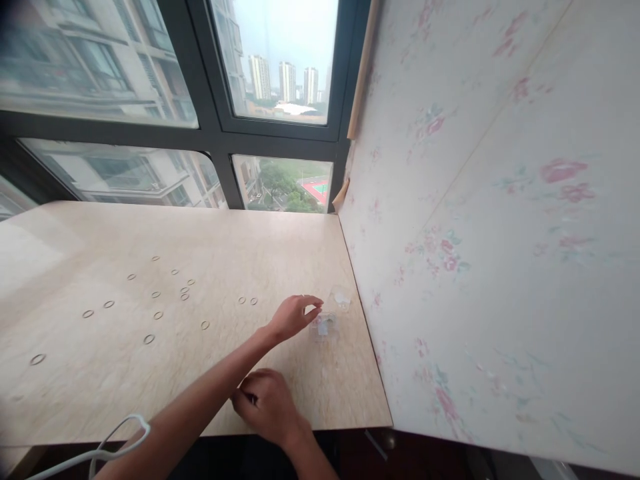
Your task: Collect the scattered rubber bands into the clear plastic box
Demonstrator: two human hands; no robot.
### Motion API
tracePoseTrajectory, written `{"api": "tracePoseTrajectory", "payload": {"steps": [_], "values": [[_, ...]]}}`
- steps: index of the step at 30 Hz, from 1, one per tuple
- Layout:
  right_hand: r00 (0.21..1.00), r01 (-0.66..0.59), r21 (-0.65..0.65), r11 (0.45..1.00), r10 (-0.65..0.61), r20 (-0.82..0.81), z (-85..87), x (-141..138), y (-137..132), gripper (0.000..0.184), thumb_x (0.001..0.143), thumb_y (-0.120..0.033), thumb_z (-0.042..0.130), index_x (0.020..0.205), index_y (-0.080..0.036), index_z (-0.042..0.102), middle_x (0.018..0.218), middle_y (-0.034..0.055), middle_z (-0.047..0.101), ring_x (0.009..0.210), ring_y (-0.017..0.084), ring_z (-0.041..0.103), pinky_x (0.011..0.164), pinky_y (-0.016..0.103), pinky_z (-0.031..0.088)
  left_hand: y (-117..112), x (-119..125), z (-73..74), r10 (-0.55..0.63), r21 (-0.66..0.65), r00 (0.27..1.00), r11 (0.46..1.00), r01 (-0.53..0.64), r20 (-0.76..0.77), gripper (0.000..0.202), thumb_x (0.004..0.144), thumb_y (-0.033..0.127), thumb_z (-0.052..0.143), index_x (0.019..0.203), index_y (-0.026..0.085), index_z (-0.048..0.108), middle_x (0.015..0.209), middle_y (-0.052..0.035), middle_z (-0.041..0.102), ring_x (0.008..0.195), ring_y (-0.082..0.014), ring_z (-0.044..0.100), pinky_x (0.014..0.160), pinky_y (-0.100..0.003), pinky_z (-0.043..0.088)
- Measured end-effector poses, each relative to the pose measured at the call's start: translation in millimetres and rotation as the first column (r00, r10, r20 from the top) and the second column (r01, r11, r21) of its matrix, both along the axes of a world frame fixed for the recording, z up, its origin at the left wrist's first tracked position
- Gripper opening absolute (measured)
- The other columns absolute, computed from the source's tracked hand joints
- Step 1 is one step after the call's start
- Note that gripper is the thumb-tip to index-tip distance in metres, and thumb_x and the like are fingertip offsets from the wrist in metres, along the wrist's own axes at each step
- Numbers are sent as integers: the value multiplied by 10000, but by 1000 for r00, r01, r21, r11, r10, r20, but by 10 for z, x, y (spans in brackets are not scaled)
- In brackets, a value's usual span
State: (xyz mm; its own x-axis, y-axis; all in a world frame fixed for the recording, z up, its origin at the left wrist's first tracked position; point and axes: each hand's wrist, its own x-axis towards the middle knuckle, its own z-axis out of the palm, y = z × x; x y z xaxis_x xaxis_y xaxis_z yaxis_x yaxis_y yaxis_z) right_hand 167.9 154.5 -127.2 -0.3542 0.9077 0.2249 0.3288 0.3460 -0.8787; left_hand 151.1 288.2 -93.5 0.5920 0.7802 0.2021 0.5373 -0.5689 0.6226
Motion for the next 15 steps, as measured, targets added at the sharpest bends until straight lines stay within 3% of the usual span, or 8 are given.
{"api": "tracePoseTrajectory", "payload": {"steps": [5, 8, 11, 15], "values": [[999, 39, -67, 997, -39, 1, 4, 19, -17, 406, 900, -333, 482, 535, -157, 458, 545, -23, 455, 549, 90, 435, 575, 237, 318, -122, -436, -105, 171, -84, 975, 983, -160, 141, 203, 859, 237, 519, 955, 202, 695, 935, -21, 718, 637, -115, 598, 700, -249, 483], [994, 33, -164, 986, -50, -99, -1, 32, -22, 426, 922, -401, 456, 596, -148, 564, 559, -7, 502, 543, 98, 474, 549, 226, 344, -224, -741, -213, 295, -153, 935, 951, -268, 197, 201, 853, 236, 512, 931, 187, 692, 878, -29, 715, 591, -106, 572, 646, -234, 480], [971, 86, -246, 965, -136, -196, 20, 24, 20, 465, 917, -462, 453, 591, -150, 564, 523, -7, 474, 507, 101, 458, 513, 222, 348, -333, -1010, -329, 410, -182, 884, 909, -376, 224, 188, 839, 213, 514, 919, 180, 681, 849, -27, 708, 586, -105, 562, 637, -236, 474], [951, 152, -193, 969, -197, -239, 207, -115, 196, 452, 915, -470, 449, 608, -158, 563, 509, -20, 427, 480, 95, 408, 475, 222, 323, -484, -1236, -450, 504, -199, 817, 863, -464, 281, 180, 841, 207, 503, 917, 173, 662, 858, -36, 694, 646, -122, 580, 691, -265, 476]]}}
